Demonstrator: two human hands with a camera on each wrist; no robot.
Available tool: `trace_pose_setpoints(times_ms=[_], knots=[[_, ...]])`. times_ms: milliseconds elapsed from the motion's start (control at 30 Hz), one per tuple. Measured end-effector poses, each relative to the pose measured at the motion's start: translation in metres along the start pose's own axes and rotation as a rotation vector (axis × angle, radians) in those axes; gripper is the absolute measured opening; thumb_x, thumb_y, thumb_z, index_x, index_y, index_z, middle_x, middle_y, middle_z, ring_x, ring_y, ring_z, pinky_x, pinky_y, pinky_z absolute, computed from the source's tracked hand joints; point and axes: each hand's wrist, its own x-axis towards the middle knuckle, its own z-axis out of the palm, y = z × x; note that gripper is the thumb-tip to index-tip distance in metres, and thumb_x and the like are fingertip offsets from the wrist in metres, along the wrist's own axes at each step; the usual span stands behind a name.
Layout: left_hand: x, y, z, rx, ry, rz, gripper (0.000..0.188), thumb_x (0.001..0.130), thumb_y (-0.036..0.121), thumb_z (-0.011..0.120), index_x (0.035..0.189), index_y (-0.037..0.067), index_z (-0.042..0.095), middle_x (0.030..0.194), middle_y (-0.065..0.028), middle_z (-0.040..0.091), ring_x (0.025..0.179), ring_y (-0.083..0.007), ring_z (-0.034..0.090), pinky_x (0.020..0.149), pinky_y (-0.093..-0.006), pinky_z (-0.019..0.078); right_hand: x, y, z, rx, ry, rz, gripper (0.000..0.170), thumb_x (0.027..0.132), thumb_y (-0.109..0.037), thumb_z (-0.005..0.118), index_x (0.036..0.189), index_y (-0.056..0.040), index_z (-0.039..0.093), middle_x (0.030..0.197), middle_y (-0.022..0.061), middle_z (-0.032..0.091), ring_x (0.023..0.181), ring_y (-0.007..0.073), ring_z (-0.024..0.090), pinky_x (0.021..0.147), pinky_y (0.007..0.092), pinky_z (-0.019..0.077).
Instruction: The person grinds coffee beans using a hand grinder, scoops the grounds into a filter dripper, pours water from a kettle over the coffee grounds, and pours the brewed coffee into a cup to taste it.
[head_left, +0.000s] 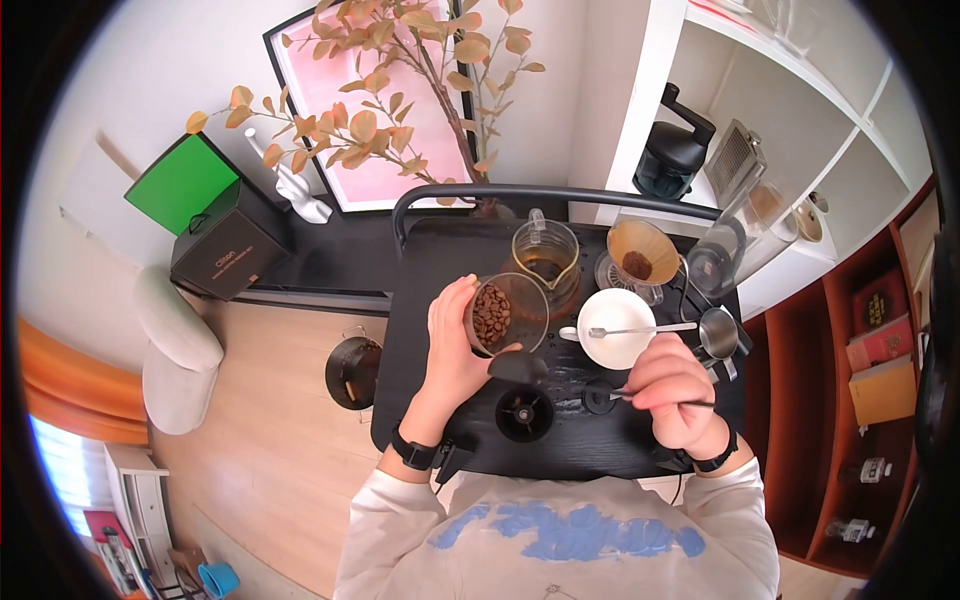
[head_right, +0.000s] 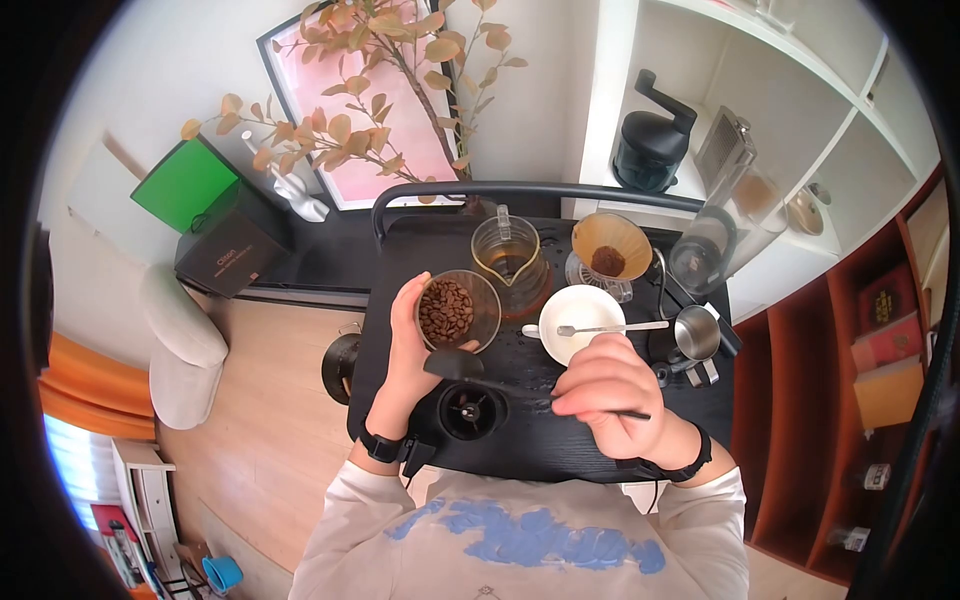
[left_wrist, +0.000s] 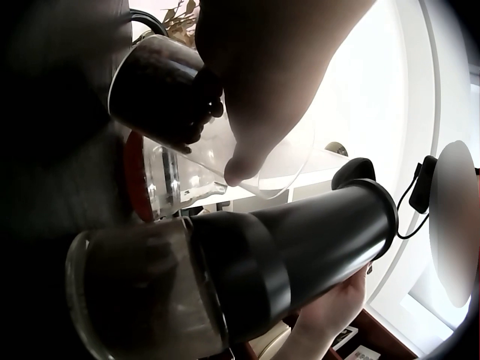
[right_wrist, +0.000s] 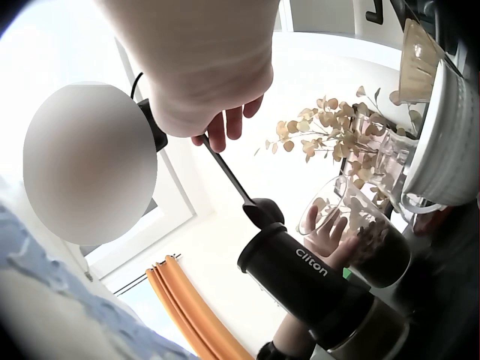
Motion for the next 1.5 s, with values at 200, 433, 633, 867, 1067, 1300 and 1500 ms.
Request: trace_pose_setpoints(times_ms=[200,433,633,867,1067,1300,1500], knots=[[0.000,0.002,0.000,-0.001,-0.012,-0.015,0.098,0.050,0.008,0.082,0.129,0.008,0.025,0.131,-0.0153,0.034,0.121,-0.0317,0.035,0.101,-0.0384,0.0322,-0.003,0.017,0.023,0.204,0.363,0.285,0.014,0.091,-0.010,0.046,0.095,0.0001,0.054,0.089,0.0092,0.056,0.080,0.0164,0.055,0.076,0.0288,0.0430],[0.000,0.003,-0.001,-0.008,-0.004,-0.035,0.097,0.050,0.007,0.082,0.129,0.008,0.025,0.131,-0.0151,0.033,0.121,-0.0311,0.036,0.100,-0.0379,0.0333,0.001,0.036,0.050,0.199,0.278,0.553,0.014,0.087,-0.005,0.052,0.100,-0.0024,0.057,0.086,0.0072,0.061,0.083,0.0179,0.057,0.077,0.0291,0.0429],[-0.001,0.001,0.000,-0.037,0.003,-0.076,0.096,0.050,0.007,0.082,0.128,0.007,0.025,0.131,-0.0157,0.032,0.121,-0.0307,0.036,0.100,-0.0375,0.0340,0.009,0.038,0.059,0.270,-0.007,0.725,0.027,0.086,-0.004,0.052,0.113,-0.0030,0.050,0.104,0.0100,0.059,0.093,0.0180,0.058,0.080,0.0281,0.0439],[0.002,0.002,-0.002,-0.075,0.003,-0.065,0.093,0.050,0.010,0.082,0.127,0.007,0.030,0.129,-0.0148,0.039,0.118,-0.0326,0.040,0.098,-0.0416,0.0317,0.005,0.013,0.016,-0.171,-0.048,0.505,0.030,0.081,-0.003,0.056,0.111,-0.0043,0.051,0.099,0.0101,0.056,0.088,0.0246,0.058,0.074,0.0326,0.0465],[0.006,-0.017,-0.010,-0.309,0.075,-0.343,0.099,0.055,0.008,0.078,0.134,0.004,0.018,0.130,-0.0178,0.035,0.123,-0.0278,0.035,0.102,-0.0372,0.0292,-0.027,0.003,-0.007,-0.309,-0.342,0.526,0.023,0.079,-0.006,0.059,0.101,-0.0030,0.054,0.096,0.0111,0.057,0.087,0.0290,0.056,0.074,0.0357,0.0462],[0.008,-0.045,-0.016,-0.387,0.086,-0.414,0.101,0.058,0.010,0.077,0.136,0.005,0.013,0.132,-0.0150,0.034,0.124,-0.0275,0.035,0.100,-0.0433,0.0294,-0.054,0.004,-0.005,-0.373,-0.433,0.488,0.021,0.077,-0.006,0.060,0.098,-0.0025,0.057,0.096,0.0090,0.058,0.088,0.0277,0.056,0.077,0.0356,0.0464],[0.011,-0.048,-0.015,-0.397,0.056,-0.405,0.103,0.059,0.016,0.079,0.137,0.005,0.012,0.134,-0.0151,0.032,0.126,-0.0273,0.032,0.100,-0.0427,0.0291,-0.083,0.009,0.003,-0.543,-0.457,0.577,0.029,0.074,-0.011,0.064,0.100,-0.0011,0.056,0.106,0.0113,0.053,0.099,0.0275,0.052,0.084,0.0369,0.0425]])
